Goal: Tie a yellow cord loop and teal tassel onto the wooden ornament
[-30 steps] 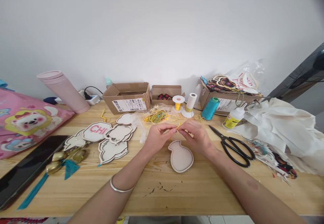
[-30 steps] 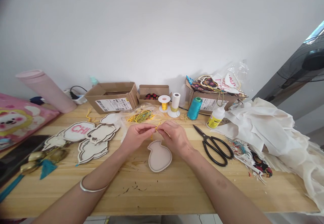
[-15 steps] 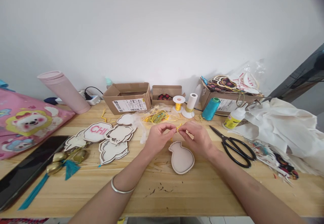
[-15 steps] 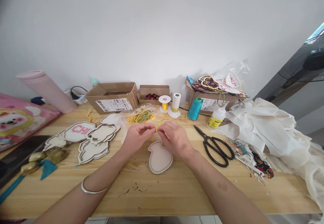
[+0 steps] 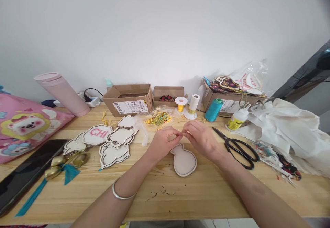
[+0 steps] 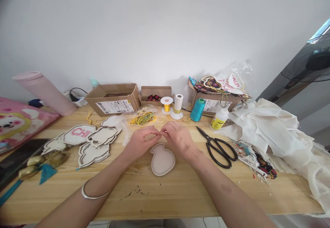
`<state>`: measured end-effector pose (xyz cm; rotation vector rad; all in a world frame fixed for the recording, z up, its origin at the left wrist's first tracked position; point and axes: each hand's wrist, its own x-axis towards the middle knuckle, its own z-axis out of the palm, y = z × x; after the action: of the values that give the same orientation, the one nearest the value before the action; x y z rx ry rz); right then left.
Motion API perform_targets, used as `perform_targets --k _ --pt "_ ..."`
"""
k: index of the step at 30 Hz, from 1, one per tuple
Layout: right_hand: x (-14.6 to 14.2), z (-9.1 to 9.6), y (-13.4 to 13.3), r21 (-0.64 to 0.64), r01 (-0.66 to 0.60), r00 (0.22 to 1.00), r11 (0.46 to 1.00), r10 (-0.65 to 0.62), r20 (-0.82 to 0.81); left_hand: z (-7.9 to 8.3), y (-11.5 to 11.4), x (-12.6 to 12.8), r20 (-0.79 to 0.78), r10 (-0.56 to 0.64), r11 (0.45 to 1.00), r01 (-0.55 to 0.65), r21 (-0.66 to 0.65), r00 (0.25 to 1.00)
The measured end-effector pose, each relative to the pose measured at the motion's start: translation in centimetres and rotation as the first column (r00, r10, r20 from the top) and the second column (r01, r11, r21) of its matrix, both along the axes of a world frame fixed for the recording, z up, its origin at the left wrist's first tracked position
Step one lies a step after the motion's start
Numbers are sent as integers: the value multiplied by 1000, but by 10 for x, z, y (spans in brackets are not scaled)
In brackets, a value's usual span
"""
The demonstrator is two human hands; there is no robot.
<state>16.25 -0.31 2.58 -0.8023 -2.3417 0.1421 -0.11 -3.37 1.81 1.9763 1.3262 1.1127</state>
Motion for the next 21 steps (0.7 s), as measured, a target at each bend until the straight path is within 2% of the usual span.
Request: perform_targets --k 2,4,7,9,11,12,14,16,19,21 --pt "-3 -5 -1 -184 16 988 983 -45 -151 -2 1 -1 15 -6 1000 6 20 1000" --pt "-7 -8 -2 -377 3 958 926 -110 -264 -4 1 -1 18 -7 998 6 61 1000" --pt "-10 -7 -3 -620 -96 908 779 -186 -375 -4 2 0 3 -3 991 3 134 1000" --pt "-11 -5 -4 -716 -158 881 680 -231 -414 -3 1 1 -7 20 988 -19 153 1000" --pt "-13 -3 -5 -754 -184 867 631 -257 -426 -1 0 2 -15 47 990 -44 137 999" --pt "-13 -3 -6 -755 -182 867 630 -260 -426 0 0 2 -23 52 991 -49 125 998" --pt "-13 -5 -6 -728 -160 874 667 -247 -419 1 0 1 -50 38 993 -33 112 998" --pt "-11 -7 -4 -659 -122 895 742 -204 -396 1 0 0 -77 17 992 -7 129 997" --pt "-6 -9 0 -485 -82 934 871 -104 -343 -1 2 -2 -89 -14 986 28 165 996" --pt "-1 -7 4 -401 -97 947 911 -39 -318 -2 3 -3 -87 -45 982 60 179 995"
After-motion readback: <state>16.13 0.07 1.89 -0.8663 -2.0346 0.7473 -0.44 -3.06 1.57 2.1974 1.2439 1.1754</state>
